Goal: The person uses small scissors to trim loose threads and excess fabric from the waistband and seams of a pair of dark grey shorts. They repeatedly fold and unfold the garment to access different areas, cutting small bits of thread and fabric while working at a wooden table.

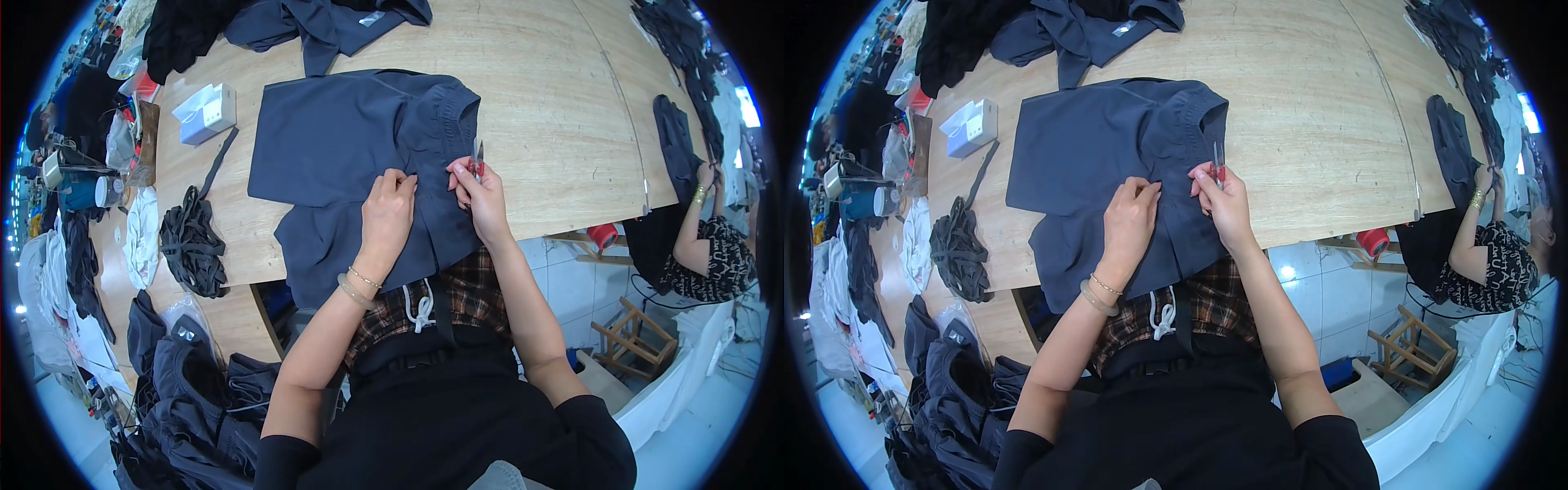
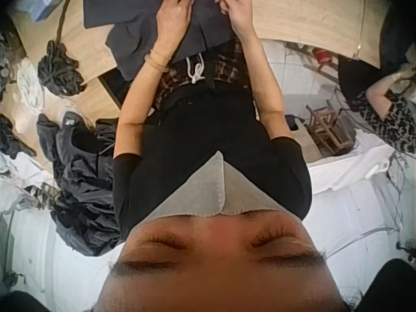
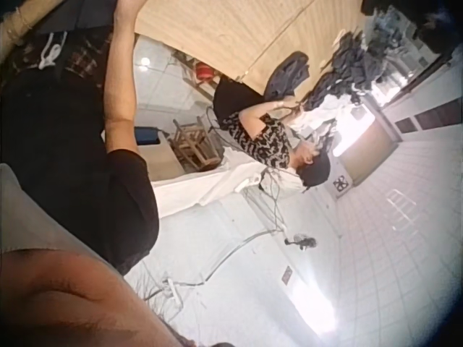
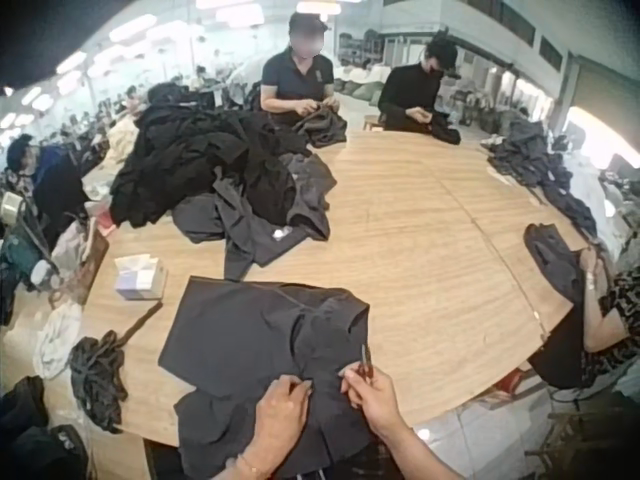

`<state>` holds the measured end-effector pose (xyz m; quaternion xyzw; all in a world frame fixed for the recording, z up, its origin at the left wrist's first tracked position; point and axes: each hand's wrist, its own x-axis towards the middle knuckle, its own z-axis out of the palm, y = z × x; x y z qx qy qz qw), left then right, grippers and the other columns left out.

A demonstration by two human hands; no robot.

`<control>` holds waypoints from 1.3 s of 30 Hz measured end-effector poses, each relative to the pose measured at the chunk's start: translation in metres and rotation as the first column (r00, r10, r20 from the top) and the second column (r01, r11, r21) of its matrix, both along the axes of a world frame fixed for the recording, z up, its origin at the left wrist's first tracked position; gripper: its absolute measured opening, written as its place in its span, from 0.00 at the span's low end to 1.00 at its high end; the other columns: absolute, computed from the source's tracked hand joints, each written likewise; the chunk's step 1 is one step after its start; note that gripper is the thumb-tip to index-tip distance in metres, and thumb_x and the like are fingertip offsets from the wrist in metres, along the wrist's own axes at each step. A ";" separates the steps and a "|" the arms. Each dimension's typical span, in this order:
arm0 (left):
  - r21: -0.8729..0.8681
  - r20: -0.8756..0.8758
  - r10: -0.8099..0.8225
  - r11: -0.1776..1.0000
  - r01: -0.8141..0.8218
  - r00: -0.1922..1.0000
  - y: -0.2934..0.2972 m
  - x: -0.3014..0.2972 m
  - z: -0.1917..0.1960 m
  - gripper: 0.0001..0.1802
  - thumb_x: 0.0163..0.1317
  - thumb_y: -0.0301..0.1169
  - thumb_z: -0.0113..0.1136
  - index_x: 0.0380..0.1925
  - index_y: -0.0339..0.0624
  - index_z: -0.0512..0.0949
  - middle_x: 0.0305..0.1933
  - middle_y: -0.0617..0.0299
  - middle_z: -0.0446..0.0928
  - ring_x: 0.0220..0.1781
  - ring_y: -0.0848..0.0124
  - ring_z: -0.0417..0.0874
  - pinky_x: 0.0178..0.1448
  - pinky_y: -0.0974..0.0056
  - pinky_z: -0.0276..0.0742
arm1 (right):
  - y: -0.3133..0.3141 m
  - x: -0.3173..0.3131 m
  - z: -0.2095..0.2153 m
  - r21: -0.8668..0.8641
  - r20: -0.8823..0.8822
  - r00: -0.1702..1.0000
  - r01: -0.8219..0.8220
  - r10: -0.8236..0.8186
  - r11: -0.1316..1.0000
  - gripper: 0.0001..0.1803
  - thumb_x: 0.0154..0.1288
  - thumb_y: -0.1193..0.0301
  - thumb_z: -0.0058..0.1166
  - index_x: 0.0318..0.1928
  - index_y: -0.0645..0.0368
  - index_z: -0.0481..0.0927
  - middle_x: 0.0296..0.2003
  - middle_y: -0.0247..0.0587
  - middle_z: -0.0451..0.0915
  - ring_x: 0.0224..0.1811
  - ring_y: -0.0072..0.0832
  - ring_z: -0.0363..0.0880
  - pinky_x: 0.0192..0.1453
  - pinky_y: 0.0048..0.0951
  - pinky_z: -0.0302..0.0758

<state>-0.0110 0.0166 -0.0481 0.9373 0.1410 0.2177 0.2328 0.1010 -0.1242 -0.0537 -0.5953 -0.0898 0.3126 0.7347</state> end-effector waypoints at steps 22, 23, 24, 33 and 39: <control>-0.354 0.071 -0.046 0.933 0.068 0.996 0.005 -0.012 0.016 0.09 0.58 0.26 0.68 0.34 0.37 0.77 0.41 0.54 0.76 0.43 0.56 0.79 0.45 0.54 0.76 | 0.006 0.007 0.017 -0.106 -0.006 0.998 -0.062 0.062 0.992 0.16 0.78 0.61 0.51 0.47 0.62 0.80 0.24 0.28 0.73 0.18 0.09 0.59 0.22 0.16 0.55; -0.338 0.030 -0.053 0.939 0.059 0.998 0.003 -0.010 0.011 0.09 0.57 0.25 0.69 0.34 0.37 0.77 0.43 0.55 0.75 0.45 0.56 0.79 0.45 0.53 0.76 | 0.007 0.007 0.016 -0.105 -0.005 0.998 -0.063 0.063 0.992 0.16 0.78 0.61 0.51 0.47 0.62 0.80 0.24 0.28 0.73 0.18 0.09 0.59 0.22 0.16 0.55; -0.321 -0.012 -0.059 0.946 0.052 0.998 0.001 -0.010 0.006 0.10 0.55 0.25 0.70 0.35 0.38 0.77 0.45 0.55 0.74 0.47 0.56 0.78 0.46 0.53 0.76 | 0.008 0.006 0.015 -0.104 -0.005 0.998 -0.063 0.062 0.993 0.15 0.78 0.61 0.51 0.47 0.62 0.80 0.23 0.28 0.73 0.18 0.09 0.59 0.21 0.16 0.55; -0.852 0.006 0.165 0.518 -0.082 0.986 0.018 -0.009 -0.002 0.08 0.66 0.24 0.63 0.37 0.35 0.73 0.31 0.62 0.80 0.31 0.76 0.78 0.38 0.67 0.74 | 0.004 0.009 0.010 -0.086 -0.008 0.997 -0.073 0.072 0.994 0.15 0.78 0.61 0.50 0.47 0.62 0.80 0.24 0.28 0.74 0.18 0.09 0.60 0.22 0.15 0.56; -0.349 -0.025 -0.087 0.934 0.073 0.996 0.006 -0.007 0.008 0.13 0.56 0.27 0.70 0.37 0.37 0.75 0.38 0.59 0.74 0.38 0.61 0.78 0.44 0.59 0.77 | 0.005 0.008 0.015 -0.101 -0.022 0.998 -0.068 0.066 0.993 0.16 0.78 0.60 0.50 0.47 0.62 0.80 0.24 0.28 0.74 0.18 0.09 0.60 0.22 0.16 0.56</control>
